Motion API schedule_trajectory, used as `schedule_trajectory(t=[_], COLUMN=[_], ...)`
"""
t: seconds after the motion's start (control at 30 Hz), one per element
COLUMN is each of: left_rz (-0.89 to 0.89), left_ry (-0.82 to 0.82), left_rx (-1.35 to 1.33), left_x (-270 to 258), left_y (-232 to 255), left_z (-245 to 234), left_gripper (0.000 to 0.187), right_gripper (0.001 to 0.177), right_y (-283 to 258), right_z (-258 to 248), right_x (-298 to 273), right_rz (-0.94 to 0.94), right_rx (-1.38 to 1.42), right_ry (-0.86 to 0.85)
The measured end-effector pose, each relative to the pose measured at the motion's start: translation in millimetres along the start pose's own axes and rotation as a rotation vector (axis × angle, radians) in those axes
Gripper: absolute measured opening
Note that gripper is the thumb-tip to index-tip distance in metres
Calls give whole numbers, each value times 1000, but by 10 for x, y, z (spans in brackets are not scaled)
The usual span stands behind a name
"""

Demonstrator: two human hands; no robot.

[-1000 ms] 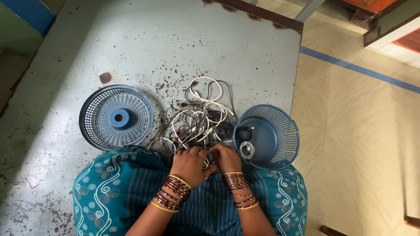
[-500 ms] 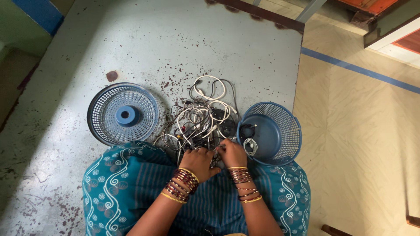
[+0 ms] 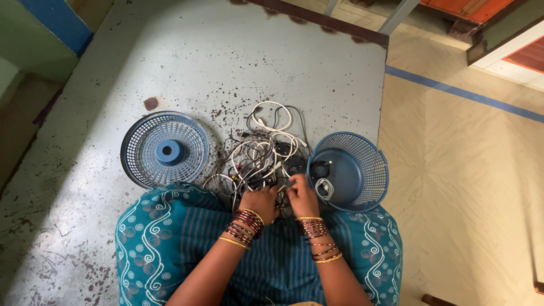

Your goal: The person untangles a bundle of black and white cables by hand, separating them and pulling individual wires through the group.

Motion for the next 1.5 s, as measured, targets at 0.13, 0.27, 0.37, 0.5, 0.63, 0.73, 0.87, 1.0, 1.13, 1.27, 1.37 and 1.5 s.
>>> schedule_trajectory(t=[0.13, 0.27, 0.37, 0.5, 0.63, 0.73, 0.87, 1.0, 1.13, 1.27, 1.37, 1.5], left_rz=[-45, -83, -115, -163, -233, -161, -294, -496, -395, -163, -4, 332], left_ry=[-33, 33, 35, 60, 243, 685, 724, 254, 144, 145, 207, 122], left_rx=[36, 47, 62, 60, 10, -92, -111, -78, -124, -218, -283, -490], left_x=[18, 0, -35, -115, -203, -430, -477, -4, 197, 169, 139, 270], left_y=[-89, -137, -171, -185, -324, -531, -874, -1137, -780, -292, -157, 20], left_z=[46, -69, -145, -292, -686, -1251, -1279, -615, -74, 138, 145, 381], left_gripper=[52, 53, 58, 54, 43, 35, 34, 47, 56, 47, 53, 88], right_gripper=[44, 76, 84, 88, 65, 48, 40, 43, 39, 27, 27, 29], right_y=[52, 161, 295, 123, 168, 68, -5, 117, -146, 89, 648, 1047], right_z=[-21, 316, 677, 773, 522, 222, 81, 171, 83, 367, 754, 869], right_x=[64, 82, 34, -98, 39, 34, 79, 164, 59, 84, 241, 406], right_rz=[-212, -269, -119, -170, -32, -154, -262, -58, -163, -185, -9, 121], right_rx=[-155, -337, -322, -98, 44, -110, -220, -232, -243, -69, 519, 997], right_ry=[201, 41, -277, -426, -203, 44, 201, 64, 77, -36, -179, -228])
Point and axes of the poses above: each hand's wrist, its own x-axis towards the middle knuckle, its own z-axis out of the palm, y = z × x, the point moved 9 cm from there along x, towards the middle knuckle, and after that the axes turned 3 degrees about -x, right-handed, at the moved point
